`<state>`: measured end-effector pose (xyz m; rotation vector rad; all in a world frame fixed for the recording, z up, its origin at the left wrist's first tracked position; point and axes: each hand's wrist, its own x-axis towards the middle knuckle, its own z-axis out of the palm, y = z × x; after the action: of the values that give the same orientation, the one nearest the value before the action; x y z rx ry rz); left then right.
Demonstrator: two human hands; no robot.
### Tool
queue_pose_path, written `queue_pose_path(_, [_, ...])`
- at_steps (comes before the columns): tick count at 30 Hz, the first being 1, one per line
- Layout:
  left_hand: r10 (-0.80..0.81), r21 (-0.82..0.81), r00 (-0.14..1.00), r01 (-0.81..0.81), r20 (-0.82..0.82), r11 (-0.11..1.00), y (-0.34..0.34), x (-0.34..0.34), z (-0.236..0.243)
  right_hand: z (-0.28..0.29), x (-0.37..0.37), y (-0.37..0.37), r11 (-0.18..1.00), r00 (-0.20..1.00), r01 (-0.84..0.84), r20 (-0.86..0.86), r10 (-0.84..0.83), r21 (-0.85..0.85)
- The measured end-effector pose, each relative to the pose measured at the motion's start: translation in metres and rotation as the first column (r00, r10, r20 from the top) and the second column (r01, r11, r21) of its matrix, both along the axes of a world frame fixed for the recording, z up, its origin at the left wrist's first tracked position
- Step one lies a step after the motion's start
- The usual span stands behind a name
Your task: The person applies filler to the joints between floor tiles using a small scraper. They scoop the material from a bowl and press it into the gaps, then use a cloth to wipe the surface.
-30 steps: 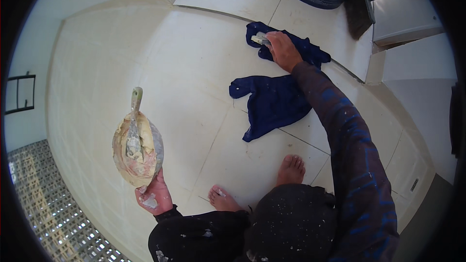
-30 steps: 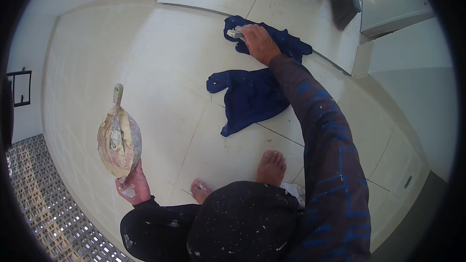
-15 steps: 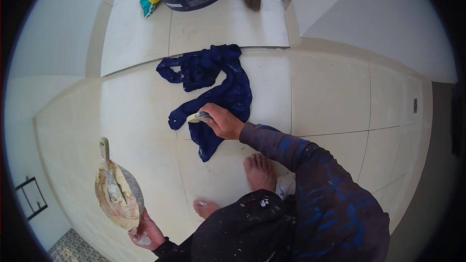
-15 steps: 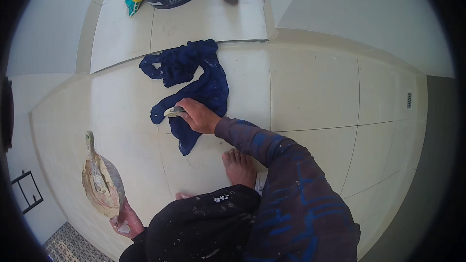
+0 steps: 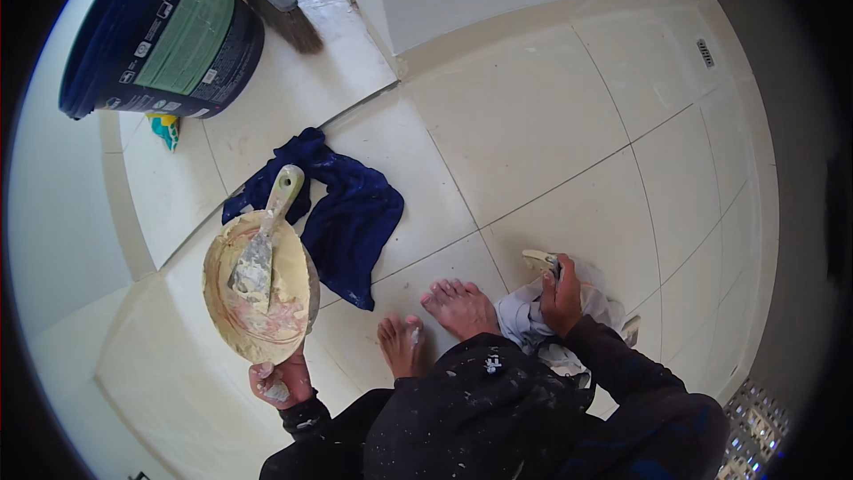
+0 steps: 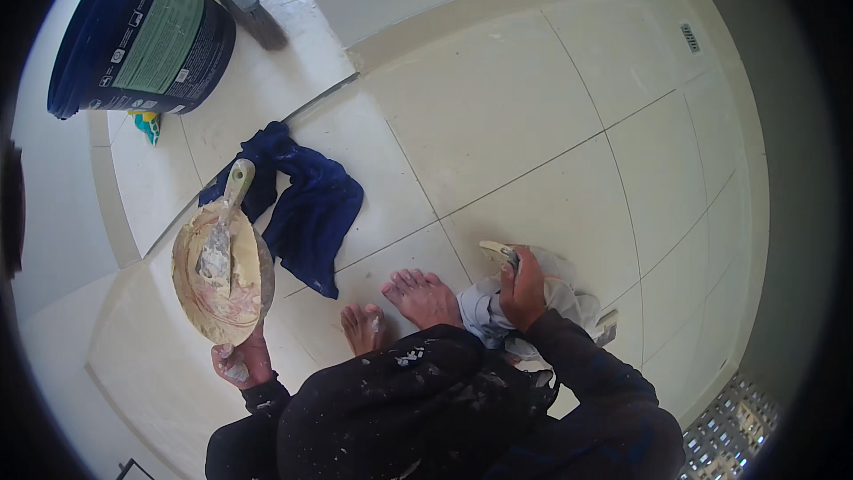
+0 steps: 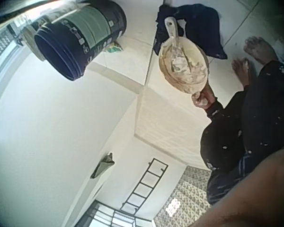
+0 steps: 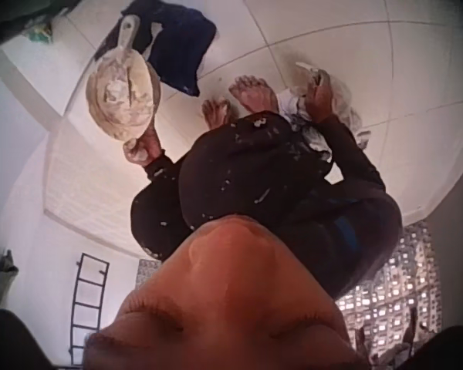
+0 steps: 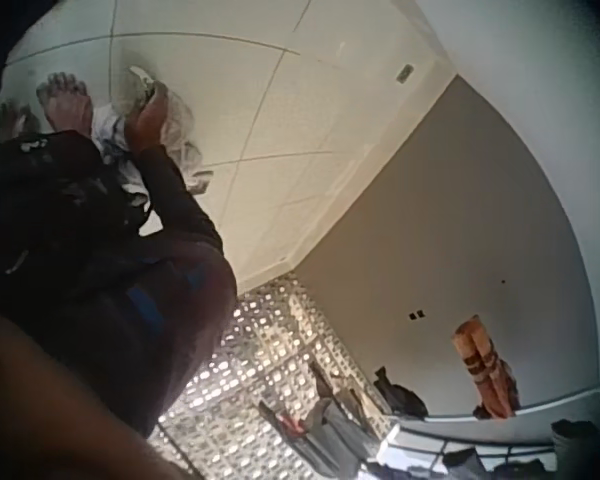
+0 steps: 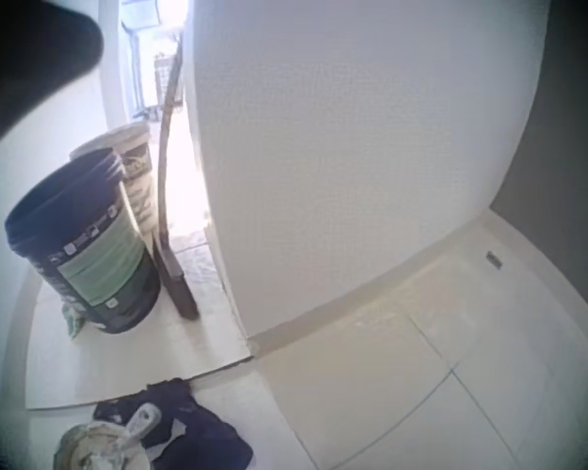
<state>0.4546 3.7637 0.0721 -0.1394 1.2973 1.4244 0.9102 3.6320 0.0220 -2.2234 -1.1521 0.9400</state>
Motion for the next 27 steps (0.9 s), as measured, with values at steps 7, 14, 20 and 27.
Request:
queue_pose_path(7, [-0.311, 0.018, 0.931, 0.313, 0.193, 0.949, 0.031, 0.031, -0.027, 0.047, -0.007, -0.072, 0.982, 0.967, 0.124, 0.240, -0.087, -0.145])
queue_pose_path(14, [-0.569, 0.097, 0.773, 0.567, 0.280, 0.818, 0.051, 0.059, -0.020, 0.033, 0.064, -0.134, 0.958, 0.898, 0.276, 0.378, -0.227, -0.080])
queue_pose_path(20, [-0.650, 0.141, 0.693, 0.643, 0.313, 0.753, 0.040, 0.088, -0.008, 0.075, 0.210, -0.178, 0.938, 0.732, 0.311, 0.668, -0.134, -0.153])
queue_pose_path(27, [-0.751, 0.255, 0.572, 0.711, 0.330, 0.655, 0.039, 0.129, 0.003, 0.074, 0.246, -0.258, 0.747, 0.487, 0.664, 0.751, -0.447, 0.014])
